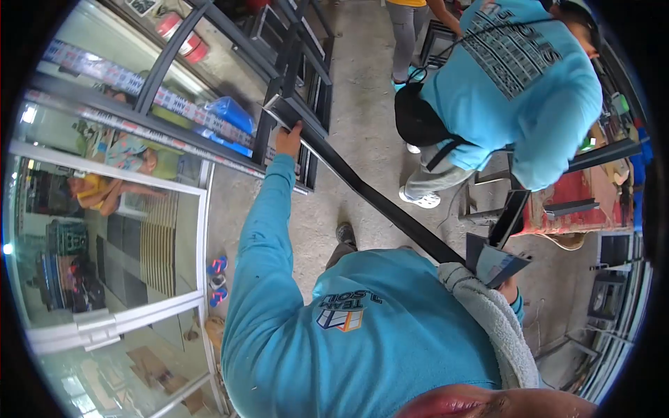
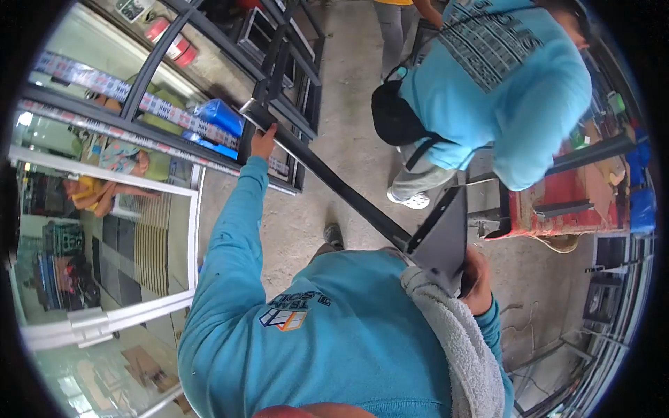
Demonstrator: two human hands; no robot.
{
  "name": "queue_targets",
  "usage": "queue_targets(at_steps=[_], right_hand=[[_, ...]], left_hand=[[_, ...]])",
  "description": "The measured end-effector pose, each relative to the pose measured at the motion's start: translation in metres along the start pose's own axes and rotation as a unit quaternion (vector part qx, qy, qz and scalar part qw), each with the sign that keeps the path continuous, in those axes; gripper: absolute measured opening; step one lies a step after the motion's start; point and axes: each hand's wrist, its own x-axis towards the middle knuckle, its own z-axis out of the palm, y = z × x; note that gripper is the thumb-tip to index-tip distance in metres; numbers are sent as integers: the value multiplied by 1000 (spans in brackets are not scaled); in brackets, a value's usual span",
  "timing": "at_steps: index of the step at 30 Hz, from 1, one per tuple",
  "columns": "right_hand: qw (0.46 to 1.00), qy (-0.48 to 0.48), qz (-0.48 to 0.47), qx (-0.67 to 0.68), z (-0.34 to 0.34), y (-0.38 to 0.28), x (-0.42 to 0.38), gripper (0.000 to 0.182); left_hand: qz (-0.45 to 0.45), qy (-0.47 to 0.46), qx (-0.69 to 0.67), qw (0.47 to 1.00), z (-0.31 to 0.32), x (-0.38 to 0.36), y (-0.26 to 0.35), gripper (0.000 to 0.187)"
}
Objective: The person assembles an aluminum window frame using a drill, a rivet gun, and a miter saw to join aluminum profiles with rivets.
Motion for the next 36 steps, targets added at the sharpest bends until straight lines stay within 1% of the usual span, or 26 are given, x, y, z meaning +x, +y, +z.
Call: queue_targets(at_steps=[2,4,5,6,7,8,10,11,14,15,19,23,25,26,28,29,32,33,35,36], right_hand=[[1000,12,8,-3,31,-9,23,88],[1000,16,12,-14,50,-10,42,90],[999,7,25,-23,69,-17,62,88],[1000,9,-2,-15,84,-18,78,85],[999,10,-30,-6,98,-19,94,82],[998,11,-58,3,113,-20,111,79],[999,24,-17,-13,130,-30,142,78],[999,24,-11,-31,133,-27,158,78],[1000,2,-8,-15,138,-32,217,76],[999,21,-23,-18,145,-39,240,75],[999,-29,-27,-11,128,-33,311,74],[998,-46,-34,3,125,-49,364,72],[996,-64,-56,-6,122,-57,387,68],[995,-74,-68,-10,120,-61,398,66],[990,-100,-103,-17,116,-64,417,63],[984,-111,-140,-25,116,-66,429,54],[989,-114,-81,41,117,-66,446,48],[990,-100,-84,56,121,-72,453,42],[991,-82,-74,77,124,-71,466,39],[991,-72,-68,88,126,-70,473,38]], left_hand=[[-49,-32,16,998,17,39,-8,49],[-46,-53,3,998,36,71,-13,47],[-44,-64,-4,997,44,95,-16,45],[-41,-76,-8,996,53,113,-13,44],[-55,-92,56,993,63,129,-10,41],[-60,-112,49,991,75,148,-18,40],[-69,-149,34,986,101,187,-35,39],[-95,-145,67,983,113,202,-33,38],[-158,-140,23,977,154,257,-45,38],[-162,-147,19,976,168,279,-54,37],[-169,-160,21,972,219,353,-70,35],[-173,-157,70,970,260,407,-54,36],[-188,-184,44,964,267,410,-17,39],[-195,-199,31,960,274,415,-7,40],[-190,-200,44,960,290,433,-4,41],[-188,-201,51,960,297,440,2,42],[-196,-203,21,959,312,448,19,36],[-189,-214,42,958,316,452,27,35],[-174,-234,80,953,324,461,37,33],[-175,-249,69,950,329,468,37,31]])
